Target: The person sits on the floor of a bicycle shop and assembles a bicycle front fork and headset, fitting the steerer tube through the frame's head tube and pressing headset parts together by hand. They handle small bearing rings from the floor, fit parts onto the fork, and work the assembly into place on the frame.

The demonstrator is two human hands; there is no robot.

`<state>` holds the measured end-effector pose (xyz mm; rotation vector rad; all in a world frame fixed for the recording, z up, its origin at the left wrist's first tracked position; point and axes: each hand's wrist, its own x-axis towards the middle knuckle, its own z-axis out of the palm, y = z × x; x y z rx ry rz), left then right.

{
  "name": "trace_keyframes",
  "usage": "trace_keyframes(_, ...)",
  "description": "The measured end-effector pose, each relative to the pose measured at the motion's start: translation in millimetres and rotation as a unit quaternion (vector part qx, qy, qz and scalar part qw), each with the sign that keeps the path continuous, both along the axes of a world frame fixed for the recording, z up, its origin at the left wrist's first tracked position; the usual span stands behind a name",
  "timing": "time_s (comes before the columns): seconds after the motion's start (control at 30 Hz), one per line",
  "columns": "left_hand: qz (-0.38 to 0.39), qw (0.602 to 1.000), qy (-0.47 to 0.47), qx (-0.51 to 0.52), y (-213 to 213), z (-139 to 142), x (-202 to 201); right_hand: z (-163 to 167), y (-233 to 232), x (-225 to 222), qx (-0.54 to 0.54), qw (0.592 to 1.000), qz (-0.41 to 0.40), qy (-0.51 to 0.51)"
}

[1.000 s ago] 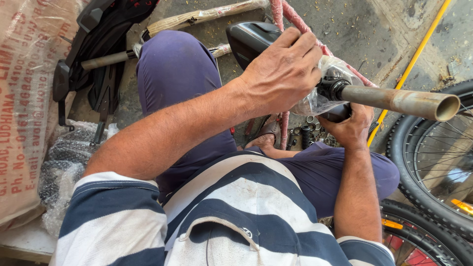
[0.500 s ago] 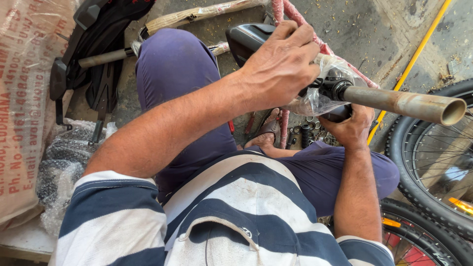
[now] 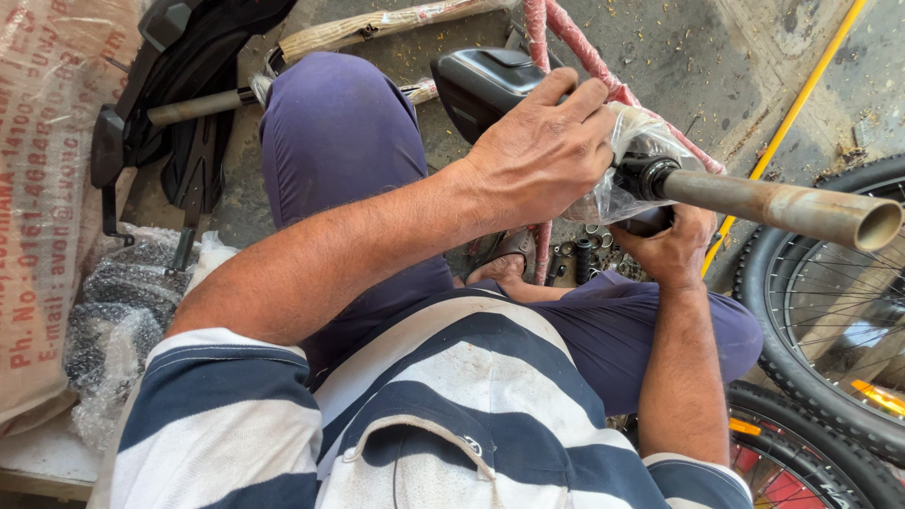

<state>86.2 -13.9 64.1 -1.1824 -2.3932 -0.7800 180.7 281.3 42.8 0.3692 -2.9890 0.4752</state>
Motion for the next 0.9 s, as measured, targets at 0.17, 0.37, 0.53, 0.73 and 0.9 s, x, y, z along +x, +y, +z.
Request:
trace_keyframes(0.17, 0.007, 1.0, 0.002, 0.026, -3, -3, 0, 4, -3, -2, 0.002, 1.0, 0.003, 0.01)
trace_keyframes(0.37, 0.048, 0.996, 0.077, 0.022, -3, -5, 7, 9, -6, -3, -0.014, 1.0, -0.02, -0.009)
trace_keyframes(0.53, 0.041, 0.996, 0.079, 0.024, -2, -7, 9, 10, -8, -3, -0.007, 1.0, -0.009, 0.007)
trace_keyframes(0.73, 0.013, 0.997, 0.062, 0.035, 0, -4, 8, 14, -11, -4, -0.009, 1.0, 0.0, 0.01)
trace_keyframes(0.9, 0.026, 0.996, 0.047, 0.078, 5, -4, 7, 12, -12, -5, 0.018, 0.999, 0.013, 0.04)
